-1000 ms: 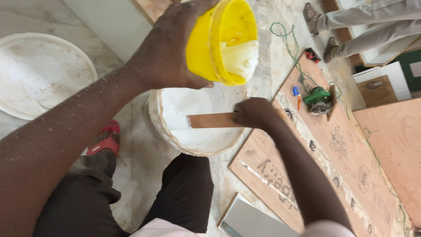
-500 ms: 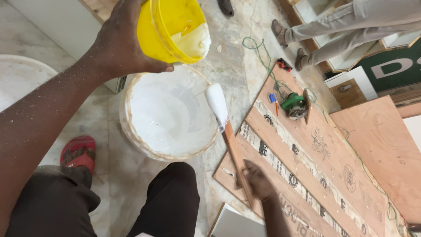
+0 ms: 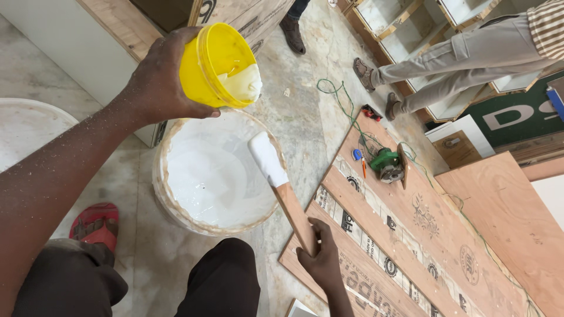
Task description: The person opens a white bucket containing a white substance and a wooden stick. They use the stick to scrape the substance from the bucket into a small yellow container. After transferring the substance, they place the stick on the bucket lid and set the yellow container on the floor.
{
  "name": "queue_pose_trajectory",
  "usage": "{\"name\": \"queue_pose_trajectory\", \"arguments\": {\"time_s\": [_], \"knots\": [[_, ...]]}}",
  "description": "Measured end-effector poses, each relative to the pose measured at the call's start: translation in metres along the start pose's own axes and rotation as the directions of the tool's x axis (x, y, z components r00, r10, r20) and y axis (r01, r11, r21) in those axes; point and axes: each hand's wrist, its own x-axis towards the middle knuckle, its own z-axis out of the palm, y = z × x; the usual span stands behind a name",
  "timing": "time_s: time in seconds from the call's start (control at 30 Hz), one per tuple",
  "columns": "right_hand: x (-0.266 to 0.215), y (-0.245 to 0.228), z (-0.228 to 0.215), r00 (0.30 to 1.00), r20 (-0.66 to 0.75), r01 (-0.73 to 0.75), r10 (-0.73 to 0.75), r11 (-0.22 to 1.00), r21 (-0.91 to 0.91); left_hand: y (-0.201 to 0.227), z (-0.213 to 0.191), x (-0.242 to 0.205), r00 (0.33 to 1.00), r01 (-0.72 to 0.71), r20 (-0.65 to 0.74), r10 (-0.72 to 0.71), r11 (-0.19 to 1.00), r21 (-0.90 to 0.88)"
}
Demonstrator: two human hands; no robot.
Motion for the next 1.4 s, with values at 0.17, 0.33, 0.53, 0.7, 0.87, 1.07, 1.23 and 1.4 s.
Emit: {"name": "queue_pose_trajectory", "arguments": {"time_s": [0.17,0.33,0.53,0.7,0.87,1.07,1.23,1.4], "knots": [[0.010,0.004,0.010,0.827,-0.413,0.079,-0.380,0.808,-0.584,0.000,0.003,-0.001,1.000,0.009,-0.003,-0.009,1.000,-0.009],[0.028,0.015,-0.010,0.638,-0.539,-0.056,-0.550,0.665,-0.745,-0.006,0.009,-0.006,0.998,0.052,0.025,-0.052,0.998,-0.016],[0.044,-0.044,-0.059,0.713,-0.486,0.067,-0.505,0.739,-0.670,-0.004,0.040,-0.013,0.996,0.026,0.089,-0.010,0.983,-0.181],[0.053,-0.066,-0.069,0.975,-0.204,0.055,-0.085,0.987,-0.150,0.025,0.051,-0.015,0.983,0.045,0.181,0.015,0.945,-0.324],[0.065,-0.042,-0.050,0.972,0.020,0.224,-0.235,0.945,0.239,0.046,0.045,-0.014,0.969,0.138,0.246,-0.016,0.862,-0.489],[0.074,-0.031,-0.067,0.979,0.034,0.194,-0.199,0.974,0.118,0.054,0.045,-0.014,0.966,0.126,0.258,0.005,0.865,-0.486],[0.069,-0.040,-0.103,0.995,0.029,0.097,-0.095,0.991,-0.087,0.055,0.041,-0.015,0.974,0.094,0.227,0.020,0.871,-0.481],[0.062,-0.048,-0.138,0.997,0.061,0.058,-0.043,0.962,-0.268,0.055,0.042,-0.013,0.975,0.065,0.219,0.045,0.879,-0.472]]}}
